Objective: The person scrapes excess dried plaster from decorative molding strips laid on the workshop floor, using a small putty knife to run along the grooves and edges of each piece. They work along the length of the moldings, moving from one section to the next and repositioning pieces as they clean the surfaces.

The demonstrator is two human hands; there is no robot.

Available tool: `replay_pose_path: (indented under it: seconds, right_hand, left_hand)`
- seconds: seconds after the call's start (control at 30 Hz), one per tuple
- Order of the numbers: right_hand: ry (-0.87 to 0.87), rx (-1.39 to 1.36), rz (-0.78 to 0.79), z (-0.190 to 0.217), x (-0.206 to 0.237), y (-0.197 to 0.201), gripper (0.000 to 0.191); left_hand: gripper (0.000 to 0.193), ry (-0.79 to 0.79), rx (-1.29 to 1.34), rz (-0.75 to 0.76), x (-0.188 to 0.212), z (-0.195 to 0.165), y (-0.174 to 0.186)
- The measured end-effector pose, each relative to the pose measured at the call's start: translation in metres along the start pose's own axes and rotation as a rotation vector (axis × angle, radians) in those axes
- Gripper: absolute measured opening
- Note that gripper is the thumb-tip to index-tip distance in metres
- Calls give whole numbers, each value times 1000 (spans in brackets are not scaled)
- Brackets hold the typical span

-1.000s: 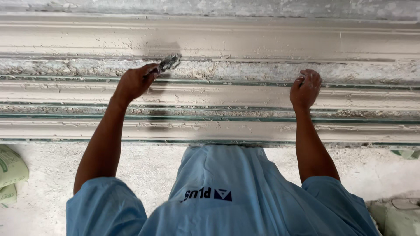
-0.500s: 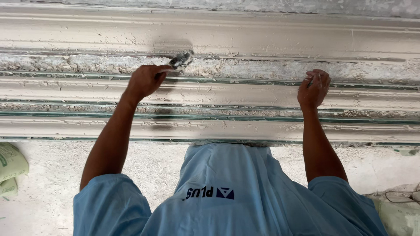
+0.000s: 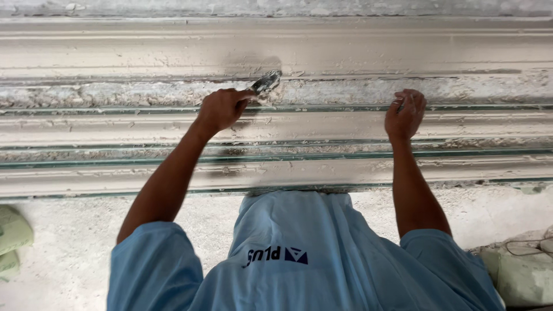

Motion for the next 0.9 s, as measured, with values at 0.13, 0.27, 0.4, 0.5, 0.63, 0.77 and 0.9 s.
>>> replay_pose_path:
  seconds: [0.13,0.27,0.4,0.5,0.63,0.77,0.9]
  right_hand:
    - [3,7,1,1,0,0,11]
    - [-10,-1,-11,2,1,0,8]
    - [-14,6,-7,3,1,2,10]
    - [12,17,-21,5,-1,6,11]
    - [-15,2,-20,5,-3,6,10]
    - [-33,-8,-21,2,-1,3,10]
    - [35,33,-17,2,-1,0,11]
  left_hand:
    - [29,91,-47,63,2,7,-4]
    - [34,95,-55,171,-18,-29,-21]
    - [35,58,-38,161,-56,-94,-65]
    - [36,-44,9,44,-61,-109,-80]
    - [34,-82,40,-3,-23,-77,-69]
    - [43,-54,138,-174,26,-59,-46]
    - [49,117,340,-360,63,-80,-62]
Point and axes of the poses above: each hand's wrist, its own x-axis away from the middle knuckle, its own y-axis out of the back of the hand, z = x × y, the point moved 6 cm from there along -x, towards the middle knuckle, and after that the axes turned 3 degrees about -z, right-handed, at the moved point
